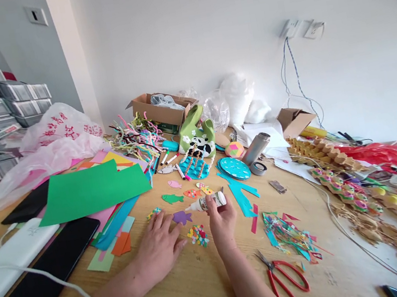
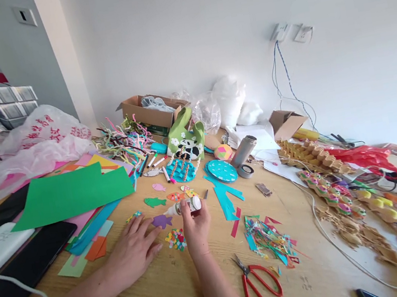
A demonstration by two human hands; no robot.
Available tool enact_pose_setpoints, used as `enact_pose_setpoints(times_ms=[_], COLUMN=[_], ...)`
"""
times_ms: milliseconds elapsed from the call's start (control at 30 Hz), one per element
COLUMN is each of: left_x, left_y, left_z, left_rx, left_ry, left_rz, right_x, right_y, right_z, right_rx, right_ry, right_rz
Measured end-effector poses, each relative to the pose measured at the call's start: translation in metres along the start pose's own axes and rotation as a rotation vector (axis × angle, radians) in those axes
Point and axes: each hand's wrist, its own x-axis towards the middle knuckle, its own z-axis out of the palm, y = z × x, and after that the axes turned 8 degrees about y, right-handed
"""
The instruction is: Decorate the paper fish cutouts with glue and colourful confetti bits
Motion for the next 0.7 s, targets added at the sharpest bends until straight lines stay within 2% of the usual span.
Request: enact_pose_setpoints(times_ms=[233, 467, 567, 700], left_x=[0.0, -0.002, -0.002, -0.003], left_y=[0.001, -0.001, -0.001, -0.001], left_z=[-0.002, 0.005, 0.007, 0.006], left_rx=[0.007, 0.003, 0.003, 0.013], left_ry=[-0.017, 0.004, 0.015, 0.022], left_rz=[0.0, 0.005, 0.001, 0.017], right_x=[0.0, 0.008, 0.008, 0.004], right_y=[-0.004, -0.024, -0.027, -0.021], right_z=[0.003, 0.013, 0.014, 0.014], right_rx=[-0.074, -0.211, -0.239, -0.233], right_ry=[-0.054, -0.13, -0.113, -0.062], right_rz=[-0.064, -0.171, -0.21, -0.19])
